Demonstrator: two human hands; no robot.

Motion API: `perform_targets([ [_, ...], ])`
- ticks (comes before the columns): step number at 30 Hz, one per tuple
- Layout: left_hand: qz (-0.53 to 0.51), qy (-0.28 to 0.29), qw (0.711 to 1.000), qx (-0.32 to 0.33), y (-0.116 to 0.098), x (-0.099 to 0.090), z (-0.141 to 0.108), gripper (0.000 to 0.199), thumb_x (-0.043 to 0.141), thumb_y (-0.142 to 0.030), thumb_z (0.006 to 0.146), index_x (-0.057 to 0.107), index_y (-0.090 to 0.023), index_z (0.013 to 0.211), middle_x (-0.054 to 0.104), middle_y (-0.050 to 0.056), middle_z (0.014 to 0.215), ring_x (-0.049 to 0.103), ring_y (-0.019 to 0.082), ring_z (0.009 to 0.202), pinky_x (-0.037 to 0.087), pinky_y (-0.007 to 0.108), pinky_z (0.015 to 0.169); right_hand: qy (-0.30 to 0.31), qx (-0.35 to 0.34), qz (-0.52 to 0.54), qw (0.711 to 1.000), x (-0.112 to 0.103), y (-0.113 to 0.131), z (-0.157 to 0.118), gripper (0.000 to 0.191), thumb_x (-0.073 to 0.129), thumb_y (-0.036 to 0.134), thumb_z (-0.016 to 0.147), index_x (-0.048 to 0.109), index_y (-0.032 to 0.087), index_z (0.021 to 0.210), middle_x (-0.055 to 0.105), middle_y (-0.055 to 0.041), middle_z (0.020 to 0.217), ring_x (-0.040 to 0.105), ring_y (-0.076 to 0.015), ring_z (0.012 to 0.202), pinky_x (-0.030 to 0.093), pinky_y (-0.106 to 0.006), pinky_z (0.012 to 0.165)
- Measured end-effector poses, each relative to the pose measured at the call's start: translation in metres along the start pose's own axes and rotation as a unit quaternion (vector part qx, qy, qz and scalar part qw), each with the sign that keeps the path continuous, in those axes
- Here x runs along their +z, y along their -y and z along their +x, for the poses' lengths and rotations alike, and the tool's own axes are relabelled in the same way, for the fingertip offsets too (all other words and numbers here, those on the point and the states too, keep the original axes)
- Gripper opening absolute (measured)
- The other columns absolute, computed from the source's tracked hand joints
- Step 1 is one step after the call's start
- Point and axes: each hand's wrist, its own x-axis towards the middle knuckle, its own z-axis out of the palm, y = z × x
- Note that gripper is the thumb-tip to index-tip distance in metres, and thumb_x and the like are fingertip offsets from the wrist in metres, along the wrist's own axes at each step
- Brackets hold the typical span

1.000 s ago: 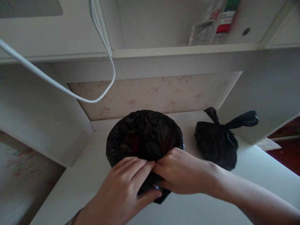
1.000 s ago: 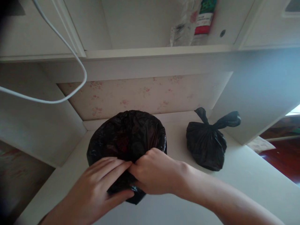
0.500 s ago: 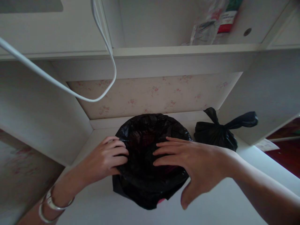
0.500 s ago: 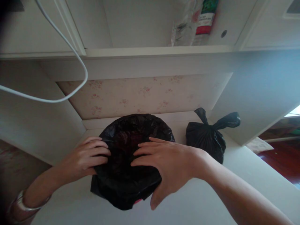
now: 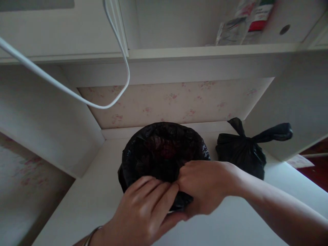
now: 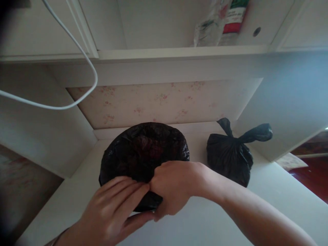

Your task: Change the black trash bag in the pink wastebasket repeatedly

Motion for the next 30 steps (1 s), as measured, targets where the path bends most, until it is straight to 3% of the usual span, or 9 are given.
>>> perform_targets([
  [5, -0.017, 0.047, 0.997, 0.057, 0.029, 0.007, -0.007, 0.03, 0.055, -0.04, 0.104, 0.065, -0.018, 0.086, 0.068, 0.0, 0.065, 0.064, 0.017, 0.056, 0.045, 0.036, 0.053, -0.059, -0.03, 0.069, 0.995, 0.004, -0.011, -0.02, 0.067, 0.086, 0.052, 0.076, 0.07, 0.02, 0.133, 0.076, -0.0125, 0.127, 0.071, -0.0316, 0.117, 0.054, -0.039, 0.093],
  [8, -0.051, 0.062, 0.993, 0.092, 0.059, -0.001, -0.012, 0.043, 0.049, -0.05, 0.104, 0.063, -0.02, 0.077, 0.06, -0.001, 0.057, 0.058, 0.016, 0.052, 0.038, 0.036, 0.05, -0.114, 0.0, 0.032, 0.993, 0.017, -0.026, -0.029, 0.094, 0.087, 0.055, 0.071, 0.054, 0.021, 0.152, 0.053, -0.0181, 0.157, 0.045, -0.0401, 0.148, 0.031, -0.058, 0.122],
  [11, -0.082, 0.105, 0.987, 0.092, 0.086, -0.009, -0.015, 0.051, 0.046, -0.054, 0.104, 0.057, -0.021, 0.067, 0.056, -0.001, 0.054, 0.056, 0.016, 0.054, 0.039, 0.036, 0.055, -0.093, 0.032, 0.014, 0.995, 0.022, -0.029, -0.029, 0.098, 0.088, 0.057, 0.067, 0.055, 0.022, 0.151, 0.054, -0.0209, 0.155, 0.047, -0.045, 0.145, 0.034, -0.063, 0.117],
  [14, -0.057, 0.156, 0.985, 0.05, 0.101, -0.019, -0.014, 0.022, 0.058, -0.03, 0.1, 0.066, -0.021, 0.082, 0.071, 0.0, 0.075, 0.068, 0.019, 0.078, 0.049, 0.04, 0.089, -0.028, 0.07, 0.021, 0.997, 0.015, -0.018, -0.027, 0.063, 0.084, 0.051, 0.073, 0.073, 0.022, 0.128, 0.08, -0.0145, 0.112, 0.075, -0.0374, 0.104, 0.055, -0.044, 0.082],
  [15, -0.037, 0.166, 0.985, 0.03, 0.1, -0.023, -0.013, 0.007, 0.063, -0.025, 0.096, 0.069, -0.022, 0.094, 0.075, 0.002, 0.088, 0.07, 0.021, 0.09, 0.045, 0.044, 0.101, -0.009, 0.076, 0.018, 0.997, 0.012, -0.013, -0.025, 0.051, 0.081, 0.049, 0.076, 0.077, 0.021, 0.119, 0.082, -0.0121, 0.097, 0.077, -0.0347, 0.09, 0.051, -0.038, 0.068],
  [18, -0.007, 0.156, 0.988, -0.001, 0.075, -0.031, -0.008, 0.036, 0.074, -0.03, 0.089, 0.067, -0.025, 0.124, 0.074, 0.004, 0.121, 0.066, 0.025, 0.116, 0.034, 0.048, 0.119, 0.018, 0.056, 0.003, 0.998, 0.007, -0.002, -0.019, 0.037, 0.071, 0.044, 0.082, 0.08, 0.015, 0.104, 0.08, -0.0134, 0.081, 0.076, -0.0309, 0.07, 0.034, -0.033, 0.05],
  [21, -0.017, 0.101, 0.994, 0.024, 0.03, -0.022, -0.004, 0.04, 0.07, -0.046, 0.093, 0.067, -0.023, 0.125, 0.075, 0.003, 0.118, 0.067, 0.024, 0.112, 0.034, 0.046, 0.119, 0.005, 0.029, 0.006, 1.0, 0.009, 0.005, -0.011, 0.04, 0.062, 0.046, 0.09, 0.08, 0.012, 0.099, 0.08, -0.0149, 0.079, 0.074, -0.0282, 0.065, 0.029, -0.033, 0.049],
  [25, 0.005, 0.019, 0.999, 0.025, -0.009, 0.006, -0.002, 0.037, 0.055, -0.047, 0.103, 0.069, -0.014, 0.108, 0.076, 0.005, 0.092, 0.069, 0.022, 0.085, 0.05, 0.039, 0.088, -0.005, 0.012, 0.029, 0.999, 0.011, 0.009, -0.01, 0.038, 0.063, 0.046, 0.09, 0.08, 0.013, 0.097, 0.081, -0.0135, 0.086, 0.075, -0.0284, 0.072, 0.04, -0.034, 0.056],
  [30, -0.011, 0.035, 0.997, 0.067, 0.02, 0.018, -0.003, 0.03, 0.05, -0.032, 0.106, 0.063, -0.018, 0.084, 0.06, -0.001, 0.065, 0.055, 0.017, 0.059, 0.039, 0.036, 0.06, -0.07, -0.002, 0.088, 0.994, 0.016, -0.008, -0.035, 0.077, 0.088, 0.048, 0.071, 0.065, 0.02, 0.139, 0.07, -0.0134, 0.138, 0.065, -0.0346, 0.125, 0.049, -0.044, 0.102],
])
